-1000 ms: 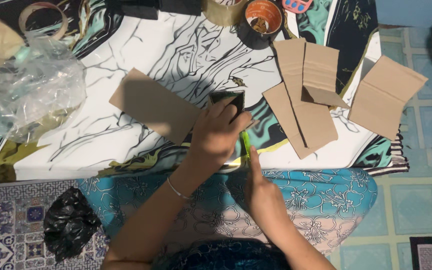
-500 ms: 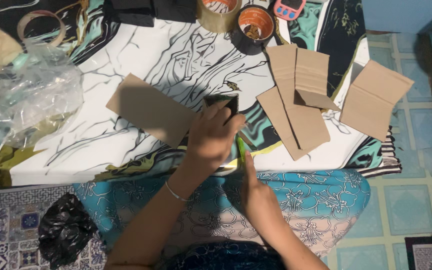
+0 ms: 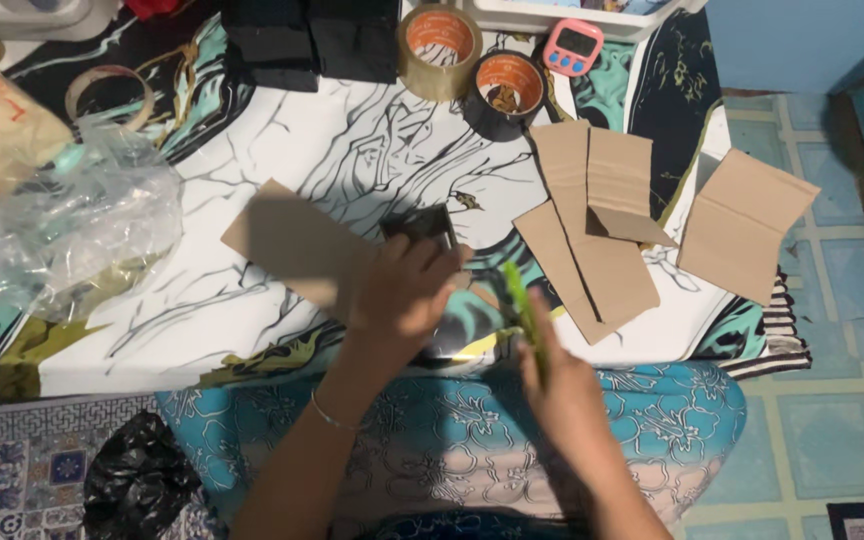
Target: The person assembles a small cardboard box by folding and taping the flaps. They use a utility knife to trim edges and apply black tape to secure the structure. The person then places a small cardboard piece inside the box.
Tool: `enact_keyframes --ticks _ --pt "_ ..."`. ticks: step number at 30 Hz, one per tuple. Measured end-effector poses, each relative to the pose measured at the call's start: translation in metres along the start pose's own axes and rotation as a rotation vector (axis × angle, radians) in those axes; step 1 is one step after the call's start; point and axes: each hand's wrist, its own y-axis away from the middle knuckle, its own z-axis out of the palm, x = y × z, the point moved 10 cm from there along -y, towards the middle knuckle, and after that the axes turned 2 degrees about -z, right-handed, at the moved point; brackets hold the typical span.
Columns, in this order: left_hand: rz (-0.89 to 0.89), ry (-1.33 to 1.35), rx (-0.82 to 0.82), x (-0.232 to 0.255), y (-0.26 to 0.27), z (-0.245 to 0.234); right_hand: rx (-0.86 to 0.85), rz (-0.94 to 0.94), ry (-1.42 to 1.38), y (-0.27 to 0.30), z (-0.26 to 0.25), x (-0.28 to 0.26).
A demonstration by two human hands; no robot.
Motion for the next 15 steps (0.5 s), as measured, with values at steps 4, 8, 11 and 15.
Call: enact_keyframes --ticks 4,8,11,15 --pt "-0.008 0.027 0.041 0.017 0.004 -0.017 0.253 -0.018 -0.125 -0.023 -0.022 0.023" --pt "0.012 0.100 0.073 0.026 0.006 -0.032 0.273 -0.020 -0.345 -0.051 -0.014 0.041" --pt "-0.004 0.131 0.075 0.026 0.005 -0.034 0.226 0.157 -0.608 -0.065 0.004 0.061" --pt "0.036 0.100 0.141 0.028 0.007 -0.037 0.235 0.233 -0.699 -0.069 0.013 0.062"
